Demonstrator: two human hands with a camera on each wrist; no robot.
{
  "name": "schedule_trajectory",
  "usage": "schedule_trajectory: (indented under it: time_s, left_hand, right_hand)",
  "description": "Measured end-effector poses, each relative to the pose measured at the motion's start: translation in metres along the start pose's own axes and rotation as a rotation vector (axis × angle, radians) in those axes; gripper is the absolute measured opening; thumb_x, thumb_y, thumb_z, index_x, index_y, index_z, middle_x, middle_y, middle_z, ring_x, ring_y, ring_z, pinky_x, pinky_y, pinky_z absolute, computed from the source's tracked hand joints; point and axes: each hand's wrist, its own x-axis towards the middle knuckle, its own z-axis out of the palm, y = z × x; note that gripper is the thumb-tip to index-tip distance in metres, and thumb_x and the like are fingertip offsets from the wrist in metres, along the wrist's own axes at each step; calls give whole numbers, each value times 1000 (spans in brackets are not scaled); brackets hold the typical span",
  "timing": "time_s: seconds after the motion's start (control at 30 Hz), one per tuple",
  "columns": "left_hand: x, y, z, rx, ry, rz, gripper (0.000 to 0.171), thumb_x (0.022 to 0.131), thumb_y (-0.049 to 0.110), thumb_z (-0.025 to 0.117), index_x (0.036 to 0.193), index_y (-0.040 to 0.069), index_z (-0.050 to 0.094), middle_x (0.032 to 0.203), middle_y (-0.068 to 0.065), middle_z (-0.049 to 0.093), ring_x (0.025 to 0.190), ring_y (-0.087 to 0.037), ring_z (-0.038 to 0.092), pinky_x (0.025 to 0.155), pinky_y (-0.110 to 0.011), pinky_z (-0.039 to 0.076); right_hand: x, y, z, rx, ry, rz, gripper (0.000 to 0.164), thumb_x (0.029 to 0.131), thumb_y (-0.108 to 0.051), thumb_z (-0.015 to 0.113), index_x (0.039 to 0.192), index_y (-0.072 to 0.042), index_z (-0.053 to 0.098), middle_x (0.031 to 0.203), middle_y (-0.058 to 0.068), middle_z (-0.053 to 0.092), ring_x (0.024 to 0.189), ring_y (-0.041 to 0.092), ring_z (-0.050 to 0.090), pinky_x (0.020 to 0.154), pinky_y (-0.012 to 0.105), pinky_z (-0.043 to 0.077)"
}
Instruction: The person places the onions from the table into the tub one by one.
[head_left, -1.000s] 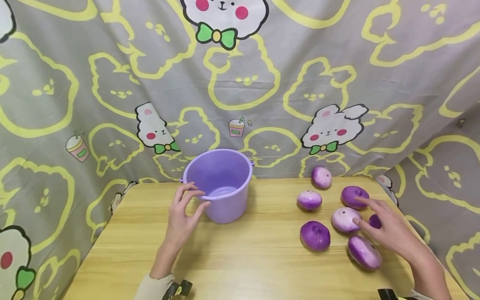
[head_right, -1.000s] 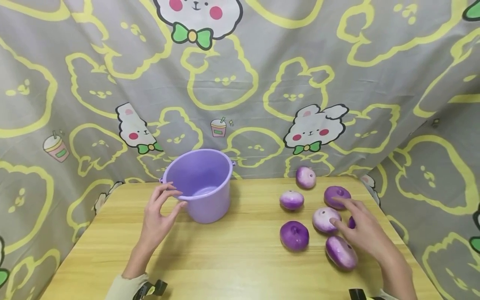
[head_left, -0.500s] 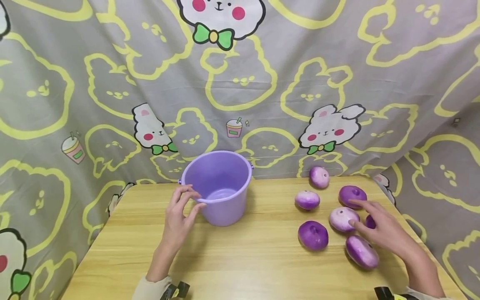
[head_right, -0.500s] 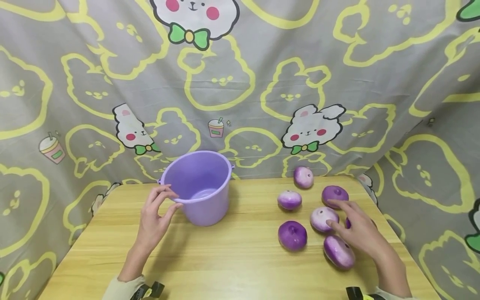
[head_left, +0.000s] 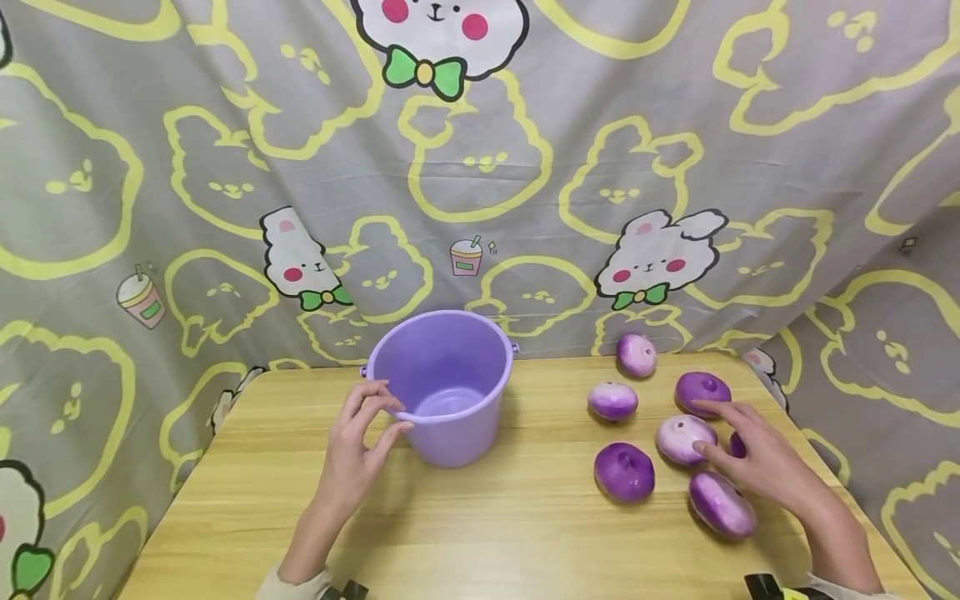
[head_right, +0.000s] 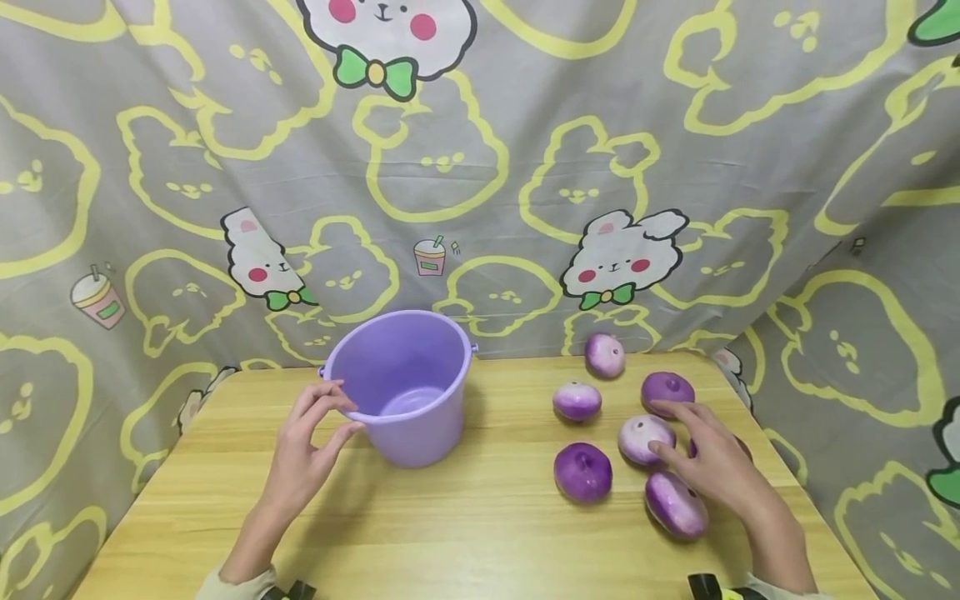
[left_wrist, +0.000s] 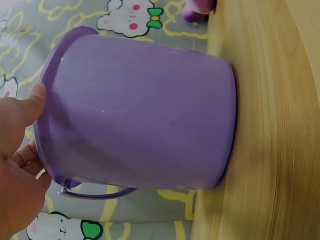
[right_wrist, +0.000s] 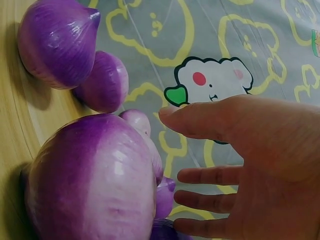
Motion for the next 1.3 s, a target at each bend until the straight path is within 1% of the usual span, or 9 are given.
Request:
schedule_trajectory:
  time_s: [0.37,0.6,0.67,0.73,0.77,0.83,0.93,1.07,1.3]
  left_hand:
    - [-4,12,-4,-70,-30,32,36,70,-8,89,97,9,72,108,-8,61,119,-35,59,117,-33,41]
    - [-3,15,-6,-114,-54,62,36,70,-7,88,99,9,72,107,-8,62,121,-30,59,116,-35,42]
    - [-3,16,-5,-121,-63,67,35,71,-5,88,100,10,72,107,-7,62,122,-29,59,116,-35,42]
    - [-2,17,-5,-128,-69,73,35,72,-4,88,100,10,73,107,-7,62,121,-29,59,117,-36,42]
    - [-3,18,-4,-131,-71,75,35,72,-4,88,99,10,73,107,-7,62,120,-29,59,117,-37,41]
    - [-3,20,-4,-133,-77,79,35,71,-4,88,99,10,73,107,-7,62,120,-29,59,118,-37,41]
    - [-4,23,-3,-143,-88,78,34,71,-5,88,99,8,72,107,-7,62,120,-29,59,118,-37,41]
    - [-5,27,-1,-145,-108,74,38,70,-5,88,100,11,72,109,-7,62,123,-26,59,116,-34,43]
    - [-7,35,0,-140,-144,46,39,72,-4,89,102,16,72,111,-8,62,123,-32,59,116,-30,43]
  right_hand:
    - [-1,0,1,5,-13,-2,62,88,-23,82,141,-6,55,125,26,56,107,51,59,83,70,50]
    - [0,-2,-2,11,-14,-1,63,89,-25,82,143,-6,53,130,28,53,113,57,54,85,76,46]
    - [1,-3,-2,3,-13,-9,64,89,-26,82,143,-7,54,128,26,54,105,50,58,82,69,50]
    - [2,-4,-2,-6,-15,-14,63,89,-26,82,143,-8,54,124,23,56,92,38,60,74,56,53]
    - [2,-4,-1,-9,-21,-16,63,89,-27,82,143,-8,54,123,21,56,87,32,58,71,49,51]
    - [3,-5,1,-11,-27,-26,63,89,-27,82,143,-9,55,123,20,56,84,26,55,69,44,48]
    - [3,-5,2,16,-47,-24,62,90,-27,81,143,-8,54,133,22,54,99,34,59,77,51,51]
    - [3,-6,4,58,-65,-18,62,91,-26,80,143,-6,53,141,24,50,120,47,54,90,65,49]
    - [5,-8,9,73,-83,-6,64,89,-22,82,142,-4,54,139,30,49,120,52,53,91,70,49]
